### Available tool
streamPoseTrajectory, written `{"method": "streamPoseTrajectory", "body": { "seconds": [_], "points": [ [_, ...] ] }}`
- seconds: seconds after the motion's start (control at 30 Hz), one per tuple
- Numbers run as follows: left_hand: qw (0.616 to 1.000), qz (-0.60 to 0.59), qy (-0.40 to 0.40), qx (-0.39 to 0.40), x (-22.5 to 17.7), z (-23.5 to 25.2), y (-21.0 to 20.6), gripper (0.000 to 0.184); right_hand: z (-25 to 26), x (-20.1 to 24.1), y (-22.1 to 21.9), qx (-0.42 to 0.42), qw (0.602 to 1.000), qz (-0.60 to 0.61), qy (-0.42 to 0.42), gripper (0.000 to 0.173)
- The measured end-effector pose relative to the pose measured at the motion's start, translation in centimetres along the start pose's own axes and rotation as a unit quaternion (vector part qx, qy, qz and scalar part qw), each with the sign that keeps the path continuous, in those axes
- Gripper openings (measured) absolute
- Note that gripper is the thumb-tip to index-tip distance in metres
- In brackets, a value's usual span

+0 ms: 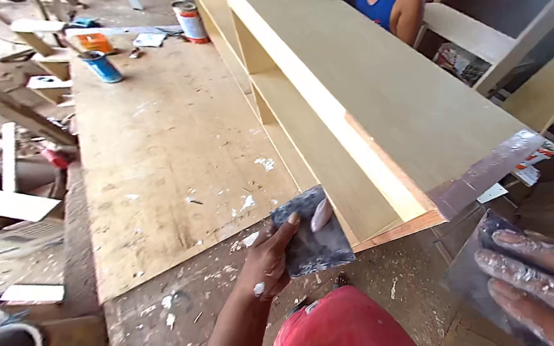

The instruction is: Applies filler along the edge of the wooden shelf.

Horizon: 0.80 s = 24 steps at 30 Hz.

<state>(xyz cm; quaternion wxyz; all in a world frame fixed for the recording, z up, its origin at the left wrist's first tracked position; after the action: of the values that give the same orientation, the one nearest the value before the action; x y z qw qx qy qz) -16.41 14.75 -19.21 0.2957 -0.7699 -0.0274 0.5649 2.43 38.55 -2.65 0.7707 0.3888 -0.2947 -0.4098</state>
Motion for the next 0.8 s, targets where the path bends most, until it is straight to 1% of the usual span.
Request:
{"method": "streamPoseTrajectory", "body": {
  "seconds": [0.07,0.13,0.2,0.3,0.4,0.47,0.53,0.57,0.63,0.67,0.73,0.8],
  "points": [
    [0.999,0.005,-0.011,0.046,-0.6,-0.3,-0.7,0.024,1.6,3.0,-2.4,0.022,1.000,-0.006,0.004,0.022],
    [0.997,0.012,-0.023,0.075,-1.2,-1.0,-1.2,0.023,3.0,4.7,-4.5,0.015,1.000,-0.019,0.001,0.023],
    [0.994,0.026,-0.045,0.100,-1.9,-1.6,-1.6,0.022,4.2,5.5,-6.3,-0.003,0.999,-0.051,-0.006,0.025],
    [0.988,0.048,-0.071,0.129,-2.5,-2.3,-1.7,0.021,5.2,6.0,-8.3,-0.010,0.996,-0.088,-0.019,0.026],
    [0.982,0.067,-0.096,0.150,-3.2,-3.0,-1.6,0.022,5.3,6.5,-9.7,0.015,0.993,-0.116,-0.019,0.027],
    [0.978,0.092,-0.114,0.147,-3.5,-3.2,-1.1,0.022,4.9,6.9,-10.1,0.042,0.992,-0.119,-0.009,0.025],
    [0.980,0.101,-0.121,0.124,-3.3,-2.8,-0.5,0.023,4.1,7.0,-9.7,0.072,0.994,-0.082,-0.004,0.023],
    [0.983,0.095,-0.122,0.100,-3.3,-2.5,-0.2,0.023,3.6,6.7,-9.0,0.077,0.996,-0.047,-0.005,0.023],
    [0.989,0.078,-0.119,0.040,-3.8,-1.9,0.4,0.021,2.8,5.5,-6.3,0.053,0.998,0.021,-0.017,0.022],
    [0.990,0.069,-0.118,0.021,-4.0,-1.7,0.8,0.020,2.6,4.7,-4.5,0.030,0.999,0.032,-0.022,0.022],
    [0.992,0.053,-0.113,0.012,-3.8,-1.3,1.3,0.021,2.4,2.3,-0.8,-0.028,0.999,0.004,-0.032,0.024],
    [0.994,0.051,-0.097,0.021,-3.0,-1.0,1.6,0.022,2.2,-0.6,1.4,-0.058,0.996,-0.044,-0.047,0.023]
  ]
}}
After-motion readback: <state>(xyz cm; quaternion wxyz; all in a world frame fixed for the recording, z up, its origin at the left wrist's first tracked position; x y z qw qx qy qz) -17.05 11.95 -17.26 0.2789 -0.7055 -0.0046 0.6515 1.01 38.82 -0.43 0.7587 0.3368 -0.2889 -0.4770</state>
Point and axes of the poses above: each hand's wrist, its own z-axis towards the middle knuckle, its own y-axis out of the back of the hand, x = y × z, the point moved 5 cm from there along z, towards the middle knuckle, and after that the axes turned 6 degrees about z, right-handed, at the moved point
